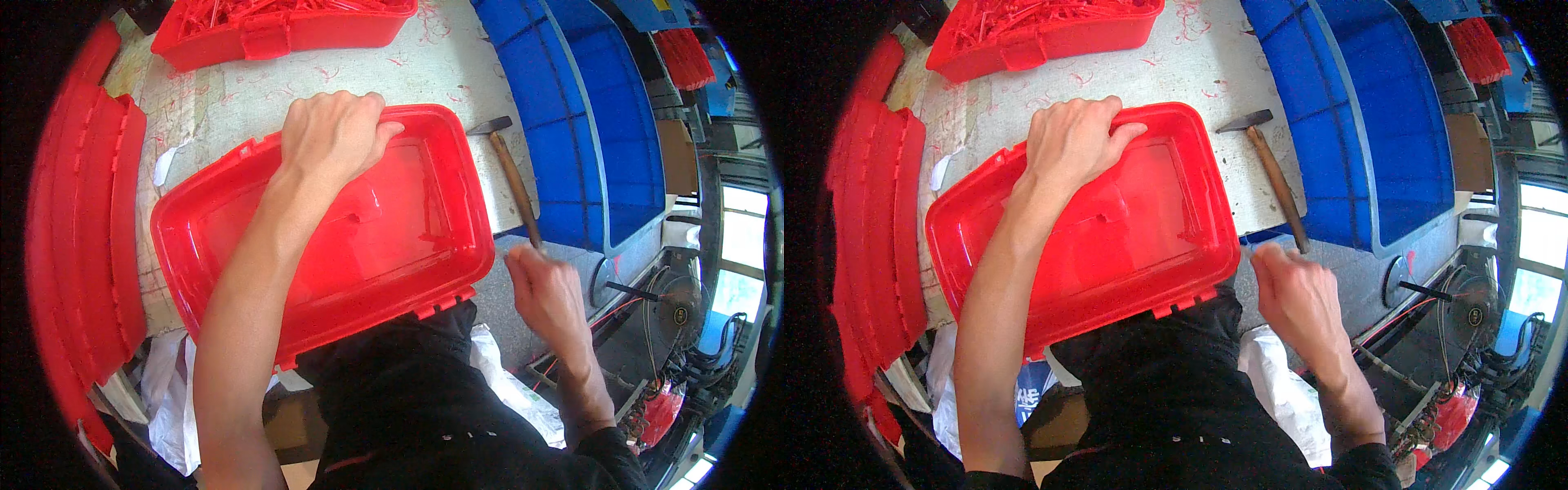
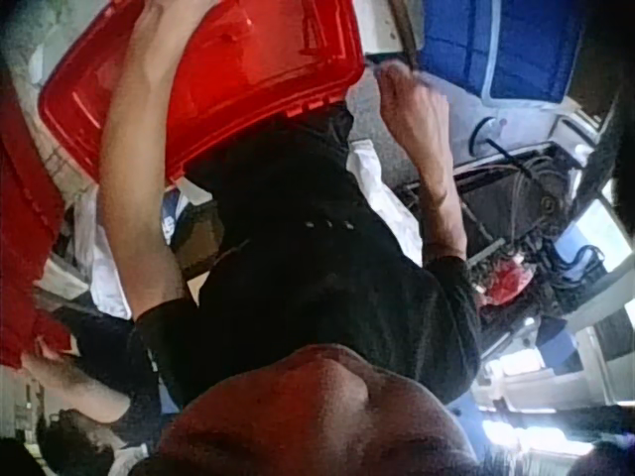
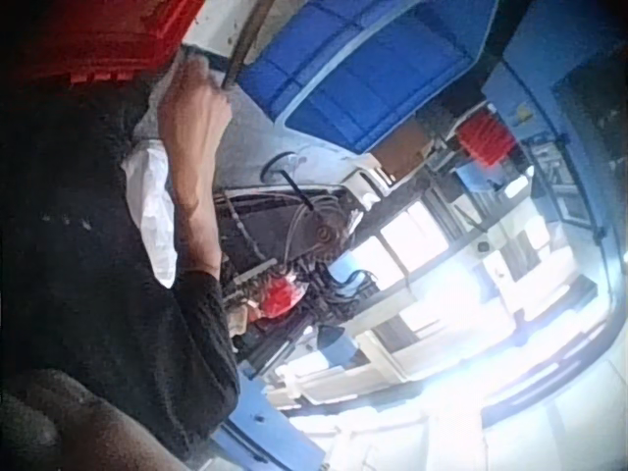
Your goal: The person repeatedly trims excess plastic flash from the edges of red plastic bins using a utility knife and occasionally a hammer. The person flips and rotates each bin to access different edges, then places the trimmed bins into a stack on the table.
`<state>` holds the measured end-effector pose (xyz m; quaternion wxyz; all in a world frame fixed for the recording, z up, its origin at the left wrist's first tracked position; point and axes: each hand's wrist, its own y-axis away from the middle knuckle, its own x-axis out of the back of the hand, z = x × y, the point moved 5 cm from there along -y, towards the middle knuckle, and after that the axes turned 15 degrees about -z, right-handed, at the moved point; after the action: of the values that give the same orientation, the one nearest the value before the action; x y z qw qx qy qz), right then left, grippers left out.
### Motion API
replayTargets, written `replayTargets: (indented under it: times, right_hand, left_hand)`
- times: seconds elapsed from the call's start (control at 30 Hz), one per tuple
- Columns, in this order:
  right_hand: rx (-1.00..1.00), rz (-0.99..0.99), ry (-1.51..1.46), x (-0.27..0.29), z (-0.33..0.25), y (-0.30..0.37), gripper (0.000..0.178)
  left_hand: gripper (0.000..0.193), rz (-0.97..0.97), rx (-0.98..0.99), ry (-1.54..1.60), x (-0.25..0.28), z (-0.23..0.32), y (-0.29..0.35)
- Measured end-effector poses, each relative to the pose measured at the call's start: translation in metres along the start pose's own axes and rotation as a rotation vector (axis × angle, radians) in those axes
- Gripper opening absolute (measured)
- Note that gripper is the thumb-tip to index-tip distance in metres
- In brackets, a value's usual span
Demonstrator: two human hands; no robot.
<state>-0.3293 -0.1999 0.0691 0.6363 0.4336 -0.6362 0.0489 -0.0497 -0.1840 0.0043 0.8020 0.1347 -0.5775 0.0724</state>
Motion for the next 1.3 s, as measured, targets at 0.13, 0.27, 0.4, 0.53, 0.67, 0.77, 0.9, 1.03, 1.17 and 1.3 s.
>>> replayTargets:
  times: [0.13,0.27,0.4,0.53,0.67,0.77,0.9,1.03,1.17,1.3]
  right_hand:
    - [-0.041,0.027,-0.163,0.012,0.003,0.013,0.010]
    - [0.091,0.216,-0.013,0.028,-0.010,-0.029,0.009]
    - [0.139,0.243,0.146,0.032,-0.023,-0.075,0.014]
    - [0.102,0.222,0.220,0.032,-0.028,-0.087,0.016]
    - [0.058,0.204,0.242,0.030,-0.027,-0.081,0.017]
    - [0.041,0.183,0.223,0.026,-0.025,-0.075,0.018]
    - [0.002,0.154,0.180,0.021,-0.022,-0.059,0.017]
    - [-0.025,0.140,0.131,0.013,-0.016,-0.040,0.014]
    - [0.008,0.143,0.082,0.002,-0.007,-0.019,0.013]
    - [-0.002,-0.054,-0.114,-0.004,0.001,0.008,0.013]
  left_hand:
    - [0.039,0.015,-0.009,-0.004,0.002,0.002,0.002]
    - [0.036,0.022,-0.024,-0.012,0.004,0.006,0.004]
    - [0.030,0.035,-0.035,0.027,0.003,0.005,0.006]
    - [0.032,0.071,-0.063,0.057,0.001,0.001,0.006]
    - [0.033,0.040,-0.036,0.049,-0.003,-0.001,0.004]
    - [0.033,0.074,-0.052,0.049,-0.002,0.000,0.006]
    - [0.028,0.069,-0.042,0.060,0.000,0.000,0.007]
    - [0.028,0.060,-0.034,0.058,0.003,0.002,0.008]
    - [0.029,0.066,-0.039,0.030,0.003,0.002,0.007]
    - [0.032,0.034,-0.036,0.046,-0.002,0.000,0.005]
